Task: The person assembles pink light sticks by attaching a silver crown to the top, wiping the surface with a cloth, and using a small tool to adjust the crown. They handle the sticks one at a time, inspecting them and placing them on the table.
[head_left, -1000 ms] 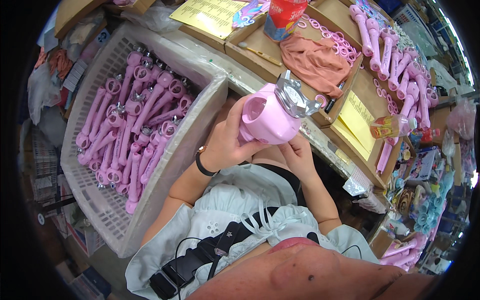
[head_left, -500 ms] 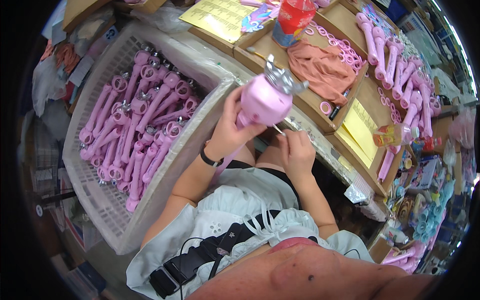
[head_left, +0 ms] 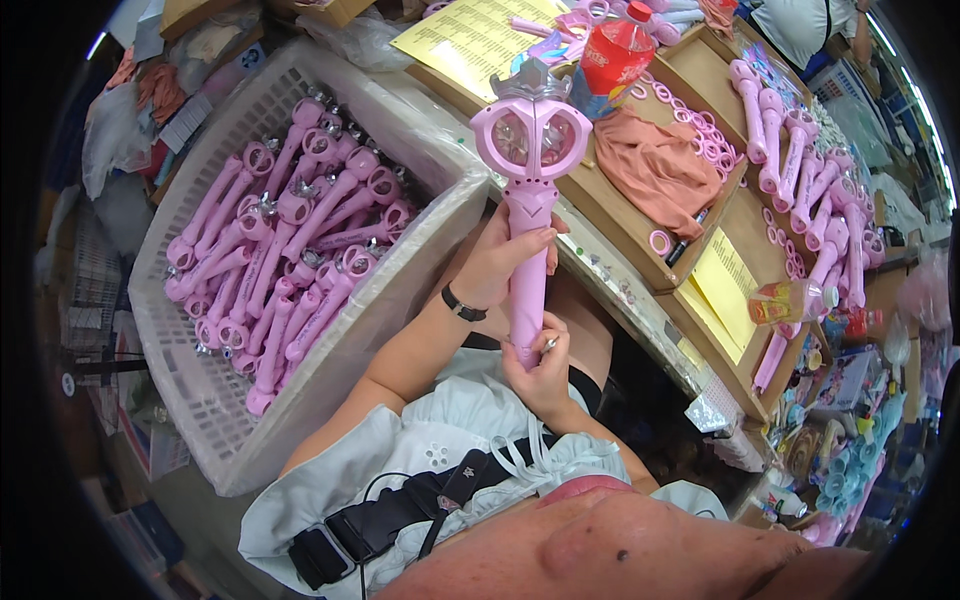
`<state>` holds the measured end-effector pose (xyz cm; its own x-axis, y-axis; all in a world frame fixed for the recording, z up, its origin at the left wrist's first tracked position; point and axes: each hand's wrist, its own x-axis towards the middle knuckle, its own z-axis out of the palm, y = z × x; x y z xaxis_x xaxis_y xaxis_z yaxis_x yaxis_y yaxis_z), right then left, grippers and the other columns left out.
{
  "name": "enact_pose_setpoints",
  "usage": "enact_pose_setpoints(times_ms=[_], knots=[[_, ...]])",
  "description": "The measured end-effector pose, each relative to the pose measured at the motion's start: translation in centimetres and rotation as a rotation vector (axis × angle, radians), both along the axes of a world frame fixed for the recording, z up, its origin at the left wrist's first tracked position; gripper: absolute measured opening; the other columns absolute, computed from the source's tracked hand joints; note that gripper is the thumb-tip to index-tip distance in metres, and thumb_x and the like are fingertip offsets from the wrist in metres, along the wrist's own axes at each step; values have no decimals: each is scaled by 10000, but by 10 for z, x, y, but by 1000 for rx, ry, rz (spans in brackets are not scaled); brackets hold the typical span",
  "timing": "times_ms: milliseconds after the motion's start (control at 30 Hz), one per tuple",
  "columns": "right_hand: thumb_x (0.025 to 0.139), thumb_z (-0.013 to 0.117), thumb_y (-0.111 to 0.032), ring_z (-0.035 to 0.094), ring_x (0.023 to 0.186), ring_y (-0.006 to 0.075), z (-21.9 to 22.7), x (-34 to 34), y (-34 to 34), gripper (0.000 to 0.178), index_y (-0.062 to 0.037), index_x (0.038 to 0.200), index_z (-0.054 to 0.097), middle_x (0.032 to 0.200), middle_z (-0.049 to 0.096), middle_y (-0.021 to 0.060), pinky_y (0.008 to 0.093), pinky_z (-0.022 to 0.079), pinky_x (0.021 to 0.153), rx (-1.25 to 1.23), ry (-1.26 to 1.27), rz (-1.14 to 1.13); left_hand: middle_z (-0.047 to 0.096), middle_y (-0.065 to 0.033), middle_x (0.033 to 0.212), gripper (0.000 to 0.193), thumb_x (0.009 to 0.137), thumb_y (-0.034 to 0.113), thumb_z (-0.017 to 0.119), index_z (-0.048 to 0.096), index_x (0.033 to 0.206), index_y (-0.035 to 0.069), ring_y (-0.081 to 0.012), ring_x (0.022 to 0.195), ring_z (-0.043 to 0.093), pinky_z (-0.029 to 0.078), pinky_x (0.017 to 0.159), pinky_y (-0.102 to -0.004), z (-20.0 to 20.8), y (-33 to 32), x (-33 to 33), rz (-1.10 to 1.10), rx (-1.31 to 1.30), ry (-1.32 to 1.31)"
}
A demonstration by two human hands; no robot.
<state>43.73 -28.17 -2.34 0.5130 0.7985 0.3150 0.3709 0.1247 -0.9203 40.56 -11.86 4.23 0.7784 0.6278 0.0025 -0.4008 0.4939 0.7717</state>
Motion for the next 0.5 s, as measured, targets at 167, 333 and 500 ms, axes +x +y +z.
enact_pose_setpoints(times_ms=[167, 333, 500], knots=[[715, 736, -39, 544, 799, 281, -5, -1, -3, 447, -54, 895, 327, 1098, 483, 229, 334, 461, 675, 20, 124, 13, 540, -122, 1046, 549, 790, 60, 606, 306, 1249, 40, -173, 753, 581, 501, 649, -300, -3, -1, 1, -41, -12, -34], [713, 738, -44, 555, 828, 286, -4, 2, -7, 450, -57, 899, 329, 1100, 484, 231, 328, 464, 687, 24, 58, 44, 566, -129, 1062, 533, 843, 309, 604, 389, 1239, 25, -186, 797, 597, 507, 668, -315, 2, 4, 0, -94, 11, -148], [713, 738, -46, 568, 860, 292, -3, 4, -12, 459, -58, 908, 323, 1112, 481, 239, 335, 471, 694, 32, 62, 131, 594, -149, 1086, 821, 810, 705, 401, 494, 1214, -4, -208, 868, 621, 517, 733, -325, 4, 19, 8, 140, -7, -181]])
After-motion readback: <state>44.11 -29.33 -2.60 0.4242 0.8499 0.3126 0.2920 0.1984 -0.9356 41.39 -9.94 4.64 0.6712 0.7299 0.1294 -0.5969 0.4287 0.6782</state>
